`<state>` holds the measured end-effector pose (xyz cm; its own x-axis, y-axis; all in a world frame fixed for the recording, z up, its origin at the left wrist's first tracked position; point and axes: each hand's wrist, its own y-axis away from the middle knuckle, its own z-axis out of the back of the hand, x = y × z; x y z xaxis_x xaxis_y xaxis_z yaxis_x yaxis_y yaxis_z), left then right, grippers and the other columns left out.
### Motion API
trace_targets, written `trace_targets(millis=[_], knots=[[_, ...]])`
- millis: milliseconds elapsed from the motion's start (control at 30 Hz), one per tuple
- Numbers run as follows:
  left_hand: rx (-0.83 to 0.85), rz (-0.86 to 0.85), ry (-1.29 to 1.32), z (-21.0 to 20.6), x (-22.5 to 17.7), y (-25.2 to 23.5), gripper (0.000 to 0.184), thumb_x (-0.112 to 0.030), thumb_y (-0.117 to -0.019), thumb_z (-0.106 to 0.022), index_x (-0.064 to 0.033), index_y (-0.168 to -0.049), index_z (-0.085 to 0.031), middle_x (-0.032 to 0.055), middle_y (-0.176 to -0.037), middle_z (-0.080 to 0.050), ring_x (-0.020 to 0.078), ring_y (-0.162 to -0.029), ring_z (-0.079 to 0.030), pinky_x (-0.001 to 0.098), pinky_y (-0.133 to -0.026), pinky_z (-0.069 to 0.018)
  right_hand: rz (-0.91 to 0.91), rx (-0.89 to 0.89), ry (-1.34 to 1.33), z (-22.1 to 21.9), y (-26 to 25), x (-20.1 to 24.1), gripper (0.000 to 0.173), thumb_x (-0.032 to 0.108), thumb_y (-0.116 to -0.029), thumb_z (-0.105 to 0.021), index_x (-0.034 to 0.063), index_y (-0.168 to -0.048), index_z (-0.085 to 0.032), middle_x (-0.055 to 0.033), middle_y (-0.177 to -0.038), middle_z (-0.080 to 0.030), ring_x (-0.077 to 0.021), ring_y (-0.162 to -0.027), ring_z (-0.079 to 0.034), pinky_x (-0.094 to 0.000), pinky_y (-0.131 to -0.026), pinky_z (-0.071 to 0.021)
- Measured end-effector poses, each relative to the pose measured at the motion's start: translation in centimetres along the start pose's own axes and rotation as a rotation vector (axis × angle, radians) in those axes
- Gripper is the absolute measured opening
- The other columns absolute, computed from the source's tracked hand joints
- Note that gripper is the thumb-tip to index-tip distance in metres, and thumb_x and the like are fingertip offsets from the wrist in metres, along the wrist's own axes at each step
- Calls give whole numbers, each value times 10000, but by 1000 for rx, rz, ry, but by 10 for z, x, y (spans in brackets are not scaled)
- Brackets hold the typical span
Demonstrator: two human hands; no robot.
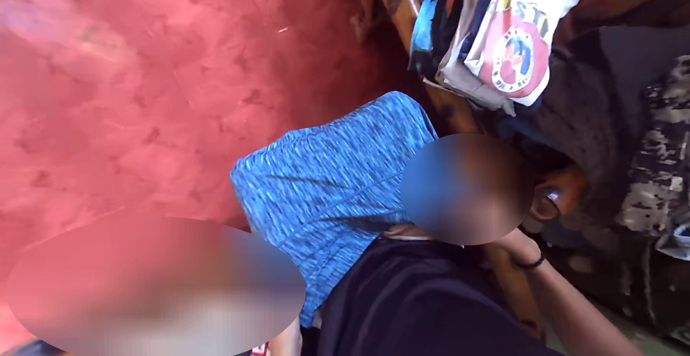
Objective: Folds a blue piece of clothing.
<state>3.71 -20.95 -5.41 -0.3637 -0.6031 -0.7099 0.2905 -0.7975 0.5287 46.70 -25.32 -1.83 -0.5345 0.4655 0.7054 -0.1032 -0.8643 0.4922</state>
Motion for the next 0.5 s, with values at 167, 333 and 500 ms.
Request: trace_targets(millis=[167, 333, 500], knots=[[-154, 54, 127, 9, -6, -7, 154, -38, -976, -625, 84, -1062, -659, 69, -956, -678, 41, -867, -637, 238, -839, -542, -263, -26, -170, 2, -35, 1, 313, 295, -1076, -523, 11, -1119, -648, -134, -939, -675, -202, -854, -663, -434, -813, -551], [-242, 14, 466, 40, -24, 1, 82, 14, -991, -533, -13, -1038, -595, -27, -918, -672, 60, -850, -677, 276, -804, -596, 16, -283, -577, 2, -30, 7, 224, 135, -1019, -515, 126, -836, -643, 65, -781, -620, -35, -729, -597, -259, -705, -539], [144, 375, 640, 53, -32, 13, 230, -217, -1059, -451, -116, -1183, -616, 18, -1043, -733, 128, -974, -715, 353, -852, -615, -61, -359, -973, -7, -20, 29, 295, 190, -1018, -362, 164, -1129, -634, 37, -982, -723, -70, -891, -698, -304, -793, -605]])
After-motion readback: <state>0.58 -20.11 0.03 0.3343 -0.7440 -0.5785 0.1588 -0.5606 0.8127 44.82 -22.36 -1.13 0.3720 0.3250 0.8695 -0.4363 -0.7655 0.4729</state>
